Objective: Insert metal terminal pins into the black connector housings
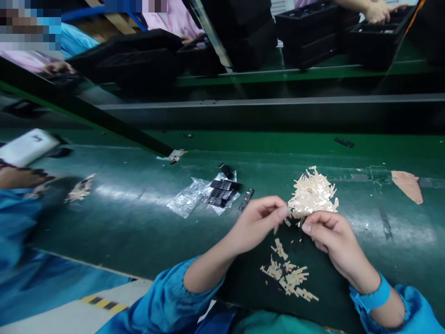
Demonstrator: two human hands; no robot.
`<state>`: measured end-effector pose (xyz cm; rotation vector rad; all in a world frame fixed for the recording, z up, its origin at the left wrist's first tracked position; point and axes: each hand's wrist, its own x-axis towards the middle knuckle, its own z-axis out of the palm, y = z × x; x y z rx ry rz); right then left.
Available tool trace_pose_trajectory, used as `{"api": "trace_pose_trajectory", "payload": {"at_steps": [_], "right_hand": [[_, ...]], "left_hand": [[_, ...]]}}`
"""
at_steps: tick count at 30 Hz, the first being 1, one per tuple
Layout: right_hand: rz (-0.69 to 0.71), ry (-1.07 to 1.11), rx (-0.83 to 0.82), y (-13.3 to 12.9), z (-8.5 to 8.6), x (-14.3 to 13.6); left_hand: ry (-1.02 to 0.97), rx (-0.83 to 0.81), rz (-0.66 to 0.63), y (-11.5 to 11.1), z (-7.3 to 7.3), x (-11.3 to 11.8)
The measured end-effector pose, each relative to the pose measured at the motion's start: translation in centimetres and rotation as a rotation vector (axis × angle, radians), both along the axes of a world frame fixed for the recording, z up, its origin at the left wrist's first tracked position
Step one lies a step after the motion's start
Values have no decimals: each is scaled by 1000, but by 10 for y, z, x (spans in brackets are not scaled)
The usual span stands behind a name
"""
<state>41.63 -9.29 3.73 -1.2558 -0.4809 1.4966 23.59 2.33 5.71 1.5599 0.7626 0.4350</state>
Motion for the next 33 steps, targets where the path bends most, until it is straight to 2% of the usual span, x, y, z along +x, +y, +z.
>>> {"api": "trace_pose_trajectory", "payload": {"at_steps": [2,3,5,7,9,11,15,18,20,23,25,29,33], "right_hand": [[-12,0,-17,0,0,0],[-13,-1,-24,1,0,1],[-12,-7,-32,1,-1,1],[-5,-14,-34,1,-2,2],[-7,-20,-31,1,-3,3],[-18,-23,-25,1,-2,3],[-57,-58,5,2,-1,2],[-110,-114,45,1,-3,1],[-152,-148,65,1,-5,0],[-208,-186,64,1,-7,0],[-240,-215,54,1,-8,0],[-268,-285,41,3,-6,0],[-287,-358,51,3,-3,-2]], "left_hand": [[190,400,107,18,11,-19],[306,531,101,27,15,-28],[501,620,1,43,18,-43],[605,550,-122,53,16,-52],[630,450,-167,57,11,-55],[613,402,-123,57,6,-53],[552,475,61,48,7,-47],[368,413,185,33,13,-38],[202,241,146,17,15,-27],[2,-66,-47,-6,11,-9],[-81,-206,-142,-18,3,1],[-146,-267,-138,-32,-14,9],[-124,-208,-129,-38,-19,9]]}}
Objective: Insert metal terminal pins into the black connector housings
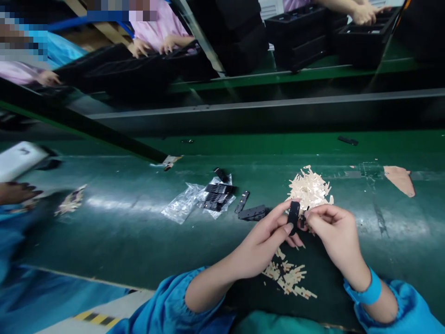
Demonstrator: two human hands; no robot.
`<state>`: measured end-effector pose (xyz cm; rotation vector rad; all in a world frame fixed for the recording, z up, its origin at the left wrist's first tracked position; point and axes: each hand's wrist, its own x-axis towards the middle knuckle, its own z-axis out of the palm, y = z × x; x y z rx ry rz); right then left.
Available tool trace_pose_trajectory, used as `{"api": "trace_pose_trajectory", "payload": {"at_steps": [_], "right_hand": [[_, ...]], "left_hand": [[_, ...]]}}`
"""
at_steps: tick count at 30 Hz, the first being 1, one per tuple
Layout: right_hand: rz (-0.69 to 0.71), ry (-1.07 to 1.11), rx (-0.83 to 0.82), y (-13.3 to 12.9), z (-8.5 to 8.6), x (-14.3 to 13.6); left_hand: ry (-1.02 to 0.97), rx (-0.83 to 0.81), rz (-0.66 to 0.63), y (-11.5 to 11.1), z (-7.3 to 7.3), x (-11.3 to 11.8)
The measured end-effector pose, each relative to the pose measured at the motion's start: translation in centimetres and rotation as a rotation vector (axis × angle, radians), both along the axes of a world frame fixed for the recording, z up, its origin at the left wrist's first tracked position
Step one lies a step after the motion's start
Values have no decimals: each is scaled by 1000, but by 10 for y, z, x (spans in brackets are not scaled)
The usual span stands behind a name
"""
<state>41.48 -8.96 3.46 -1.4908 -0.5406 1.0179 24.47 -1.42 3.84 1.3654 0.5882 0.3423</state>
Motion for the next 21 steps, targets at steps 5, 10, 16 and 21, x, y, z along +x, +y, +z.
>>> {"api": "trace_pose_trajectory", "payload": {"at_steps": [5,10,16,21], "right_hand": [[5,-77,-22,0,3,-3],[-5,-90,-37,0,6,-5],[-1,-100,-34,0,4,-5],[-19,-90,-31,0,5,-6]], "left_hand": [[20,26,-20,-2,0,-1],[9,62,-19,-4,-5,-2],[27,67,-22,-5,-4,-1],[25,68,-22,-5,-3,-1]]}}
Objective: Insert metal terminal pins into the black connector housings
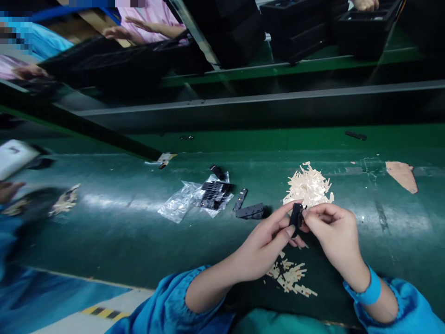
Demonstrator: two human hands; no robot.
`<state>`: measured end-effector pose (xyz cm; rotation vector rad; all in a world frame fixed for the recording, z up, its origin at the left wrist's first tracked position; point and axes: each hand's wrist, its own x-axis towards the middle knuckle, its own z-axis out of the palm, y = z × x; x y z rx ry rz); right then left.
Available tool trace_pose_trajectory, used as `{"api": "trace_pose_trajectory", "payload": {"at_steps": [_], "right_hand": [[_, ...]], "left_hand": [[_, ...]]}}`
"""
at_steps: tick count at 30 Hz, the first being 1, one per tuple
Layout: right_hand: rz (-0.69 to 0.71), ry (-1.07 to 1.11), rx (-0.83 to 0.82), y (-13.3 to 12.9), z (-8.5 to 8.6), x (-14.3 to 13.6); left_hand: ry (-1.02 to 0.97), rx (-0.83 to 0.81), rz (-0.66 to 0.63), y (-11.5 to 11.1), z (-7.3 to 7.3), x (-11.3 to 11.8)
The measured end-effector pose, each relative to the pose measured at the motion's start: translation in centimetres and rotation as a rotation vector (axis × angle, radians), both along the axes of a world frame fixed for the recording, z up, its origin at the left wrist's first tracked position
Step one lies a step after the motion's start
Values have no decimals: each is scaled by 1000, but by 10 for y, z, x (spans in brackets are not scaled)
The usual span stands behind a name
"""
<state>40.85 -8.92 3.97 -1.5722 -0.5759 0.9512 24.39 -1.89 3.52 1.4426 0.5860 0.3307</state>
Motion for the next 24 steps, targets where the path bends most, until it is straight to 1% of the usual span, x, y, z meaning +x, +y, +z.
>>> {"api": "trace_pose_trajectory", "payload": {"at_steps": [13,20,24], "right_hand": [[-17,7,5,0,-1,-1],[-71,8,18,0,3,-3],[-62,-3,12,0,3,-3]], "left_hand": [[6,-20,4,-1,1,1],[0,-13,8,0,4,1],[9,-24,11,0,4,2]]}}
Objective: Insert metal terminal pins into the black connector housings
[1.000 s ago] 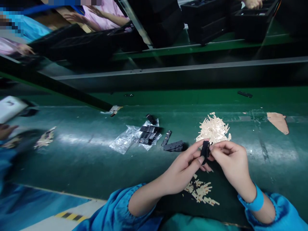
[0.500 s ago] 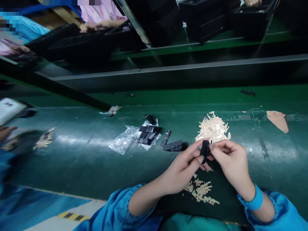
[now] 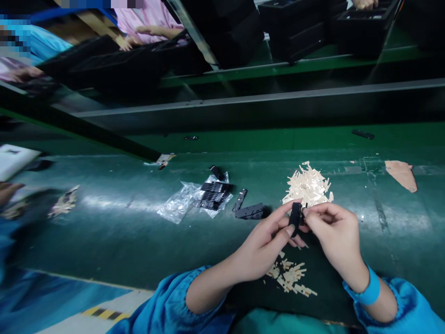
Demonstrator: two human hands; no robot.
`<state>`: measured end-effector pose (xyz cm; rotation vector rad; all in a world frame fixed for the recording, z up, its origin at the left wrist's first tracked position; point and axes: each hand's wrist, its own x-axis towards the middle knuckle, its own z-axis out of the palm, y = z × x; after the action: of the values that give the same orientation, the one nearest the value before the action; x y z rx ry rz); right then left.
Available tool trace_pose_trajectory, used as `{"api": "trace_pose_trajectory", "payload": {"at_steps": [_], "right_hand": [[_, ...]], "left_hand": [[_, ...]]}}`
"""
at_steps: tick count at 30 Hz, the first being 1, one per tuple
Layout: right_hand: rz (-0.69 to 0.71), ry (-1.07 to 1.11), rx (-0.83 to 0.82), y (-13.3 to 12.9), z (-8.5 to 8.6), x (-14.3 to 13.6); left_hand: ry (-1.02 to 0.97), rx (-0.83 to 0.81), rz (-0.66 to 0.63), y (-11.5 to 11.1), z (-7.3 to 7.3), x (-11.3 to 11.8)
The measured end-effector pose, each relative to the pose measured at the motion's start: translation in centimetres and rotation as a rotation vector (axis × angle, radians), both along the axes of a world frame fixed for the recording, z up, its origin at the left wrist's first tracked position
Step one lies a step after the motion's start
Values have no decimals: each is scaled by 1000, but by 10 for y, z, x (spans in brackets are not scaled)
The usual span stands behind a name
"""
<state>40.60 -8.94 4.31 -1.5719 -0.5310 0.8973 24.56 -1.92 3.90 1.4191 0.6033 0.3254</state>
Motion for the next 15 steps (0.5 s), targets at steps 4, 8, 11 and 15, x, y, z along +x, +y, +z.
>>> {"api": "trace_pose_trajectory", "payload": {"at_steps": [4,8,11,15], "right_hand": [[12,-2,-2,1,-1,0],[28,-12,-7,0,-2,-1],[26,-10,-8,0,-2,-1],[21,19,-14,1,-2,-1]], "left_hand": [[-6,3,-2,-1,-2,0],[-14,22,-6,-1,-4,0],[-23,43,-1,-1,-3,0],[-19,43,1,-1,-3,-1]]}}
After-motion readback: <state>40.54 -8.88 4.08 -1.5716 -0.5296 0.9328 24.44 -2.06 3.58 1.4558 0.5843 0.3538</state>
